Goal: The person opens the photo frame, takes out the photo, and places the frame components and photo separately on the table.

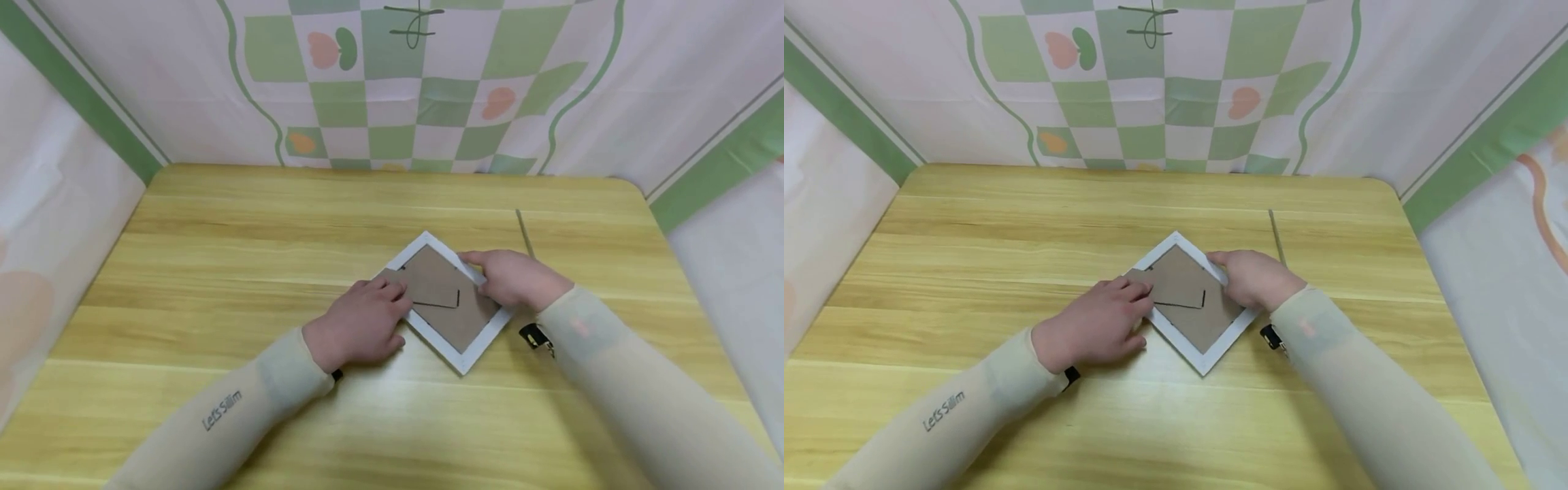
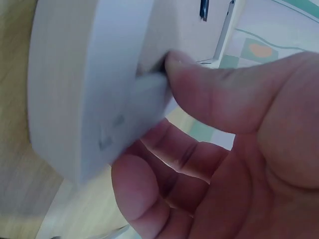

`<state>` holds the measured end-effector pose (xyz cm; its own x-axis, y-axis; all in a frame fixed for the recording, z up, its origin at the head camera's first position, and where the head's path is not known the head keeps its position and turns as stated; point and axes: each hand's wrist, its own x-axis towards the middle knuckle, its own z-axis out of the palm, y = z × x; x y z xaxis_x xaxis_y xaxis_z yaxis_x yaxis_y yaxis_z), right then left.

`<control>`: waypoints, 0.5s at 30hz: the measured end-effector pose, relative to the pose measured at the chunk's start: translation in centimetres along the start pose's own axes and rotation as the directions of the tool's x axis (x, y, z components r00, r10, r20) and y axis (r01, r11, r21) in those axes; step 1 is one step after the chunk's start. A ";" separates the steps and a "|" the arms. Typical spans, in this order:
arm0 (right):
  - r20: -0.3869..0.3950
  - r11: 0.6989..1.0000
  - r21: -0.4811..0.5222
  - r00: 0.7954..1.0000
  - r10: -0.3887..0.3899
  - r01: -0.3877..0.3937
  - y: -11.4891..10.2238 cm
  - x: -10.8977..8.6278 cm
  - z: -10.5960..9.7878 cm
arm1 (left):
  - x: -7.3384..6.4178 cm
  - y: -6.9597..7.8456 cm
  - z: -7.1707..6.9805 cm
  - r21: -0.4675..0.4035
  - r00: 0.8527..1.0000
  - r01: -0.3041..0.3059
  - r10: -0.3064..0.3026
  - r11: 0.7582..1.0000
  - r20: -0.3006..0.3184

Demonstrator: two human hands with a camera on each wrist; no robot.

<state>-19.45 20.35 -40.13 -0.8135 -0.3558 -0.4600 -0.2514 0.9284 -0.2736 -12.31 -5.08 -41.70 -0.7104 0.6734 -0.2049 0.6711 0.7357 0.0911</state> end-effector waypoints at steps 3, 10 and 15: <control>-0.001 1.000 -0.021 1.000 0.004 -0.004 0.1 0.2 0.0 | -0.3 0.4 0.0 -0.009 1.000 -0.021 0.021 1.000 -0.006; 0.001 0.999 -0.036 1.000 0.003 -0.003 0.1 0.5 -0.2 | -0.9 0.8 -0.1 -0.006 0.998 -0.065 0.065 0.998 -0.001; -0.109 0.984 -0.174 0.992 -0.067 0.047 -0.2 -0.1 0.2 | -1.0 1.1 -0.1 -0.003 0.997 -0.067 0.068 0.998 0.027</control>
<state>-19.19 20.21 -40.19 -0.8471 -0.4034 -0.3460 -0.3771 0.9150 -0.1437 -10.85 -4.92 -41.33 -0.6575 0.7193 -0.2242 0.7169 0.6888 0.1074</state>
